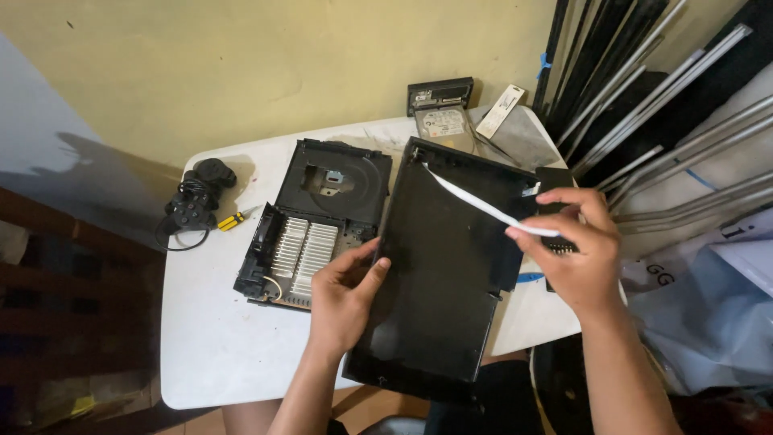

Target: Opening the outer casing of a PlayStation 2 console for repair or inspection.

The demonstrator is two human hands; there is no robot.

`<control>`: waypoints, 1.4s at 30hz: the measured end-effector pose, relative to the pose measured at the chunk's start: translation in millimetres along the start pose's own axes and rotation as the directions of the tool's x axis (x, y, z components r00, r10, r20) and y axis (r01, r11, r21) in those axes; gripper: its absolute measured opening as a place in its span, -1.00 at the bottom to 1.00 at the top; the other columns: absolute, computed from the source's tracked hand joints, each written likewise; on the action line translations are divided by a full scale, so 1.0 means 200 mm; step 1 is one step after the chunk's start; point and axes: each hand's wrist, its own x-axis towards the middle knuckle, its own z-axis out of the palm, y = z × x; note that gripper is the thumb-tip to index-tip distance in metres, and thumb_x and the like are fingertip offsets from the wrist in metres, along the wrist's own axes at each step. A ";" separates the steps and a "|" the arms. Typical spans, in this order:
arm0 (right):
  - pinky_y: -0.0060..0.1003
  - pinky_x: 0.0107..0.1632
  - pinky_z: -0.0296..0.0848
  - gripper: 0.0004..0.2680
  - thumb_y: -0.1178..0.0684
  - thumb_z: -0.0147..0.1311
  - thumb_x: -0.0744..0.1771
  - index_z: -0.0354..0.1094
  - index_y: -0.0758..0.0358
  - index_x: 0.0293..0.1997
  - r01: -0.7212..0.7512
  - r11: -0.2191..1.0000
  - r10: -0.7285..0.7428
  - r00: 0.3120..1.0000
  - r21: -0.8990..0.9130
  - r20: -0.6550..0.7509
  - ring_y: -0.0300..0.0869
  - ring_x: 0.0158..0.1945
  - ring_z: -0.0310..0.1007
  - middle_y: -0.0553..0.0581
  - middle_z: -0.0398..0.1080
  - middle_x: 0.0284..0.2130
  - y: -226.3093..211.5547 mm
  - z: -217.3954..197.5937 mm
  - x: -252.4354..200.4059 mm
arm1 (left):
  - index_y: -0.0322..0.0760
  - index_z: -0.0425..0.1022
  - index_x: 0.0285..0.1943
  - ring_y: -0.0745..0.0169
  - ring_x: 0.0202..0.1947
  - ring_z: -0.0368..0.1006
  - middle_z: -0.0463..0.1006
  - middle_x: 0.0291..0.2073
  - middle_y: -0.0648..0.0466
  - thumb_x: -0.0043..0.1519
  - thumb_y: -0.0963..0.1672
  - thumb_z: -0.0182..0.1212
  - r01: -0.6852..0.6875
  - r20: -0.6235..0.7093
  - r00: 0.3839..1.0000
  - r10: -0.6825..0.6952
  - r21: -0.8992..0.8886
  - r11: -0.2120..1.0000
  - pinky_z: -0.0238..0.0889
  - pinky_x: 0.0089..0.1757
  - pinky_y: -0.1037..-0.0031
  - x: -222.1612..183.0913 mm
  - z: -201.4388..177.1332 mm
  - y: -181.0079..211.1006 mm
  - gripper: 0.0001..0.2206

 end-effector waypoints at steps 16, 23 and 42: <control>-0.48 0.16 0.25 -0.89 -0.02 -0.05 0.44 0.29 0.11 -0.17 -0.668 0.336 0.789 0.584 0.664 0.189 -0.35 -0.03 0.31 -0.11 0.22 -0.28 0.25 0.18 0.00 | -0.36 0.63 0.11 -0.01 -0.04 0.59 0.71 -0.11 -0.23 0.22 -0.21 0.32 0.165 0.157 0.976 -0.150 -0.089 0.982 0.50 -0.06 0.10 0.00 0.05 -0.05 -0.73; -0.46 -0.03 0.45 -0.71 0.03 0.10 0.35 0.27 0.09 0.22 -0.673 0.405 0.713 0.656 0.619 0.248 -0.29 -0.15 0.44 -0.01 0.29 -0.22 0.14 0.16 -0.01 | -0.36 0.57 0.15 -0.04 -0.04 0.60 0.70 -0.09 -0.24 0.29 -0.21 0.24 0.171 0.205 0.969 -0.140 -0.145 0.975 0.50 -0.08 0.12 -0.01 0.11 -0.11 -0.75; -0.17 -0.05 0.50 -0.73 -0.17 0.10 0.28 0.46 0.03 0.01 -0.751 -0.154 0.905 0.155 0.642 0.397 -0.07 -0.12 0.54 0.09 0.53 -0.12 -0.15 0.23 -0.14 | -0.43 0.35 0.36 -0.34 0.18 0.44 0.48 0.22 -0.33 0.24 -0.04 0.28 -0.462 0.345 0.876 0.338 0.394 0.795 0.32 0.09 -0.02 -0.17 -0.07 0.23 -0.46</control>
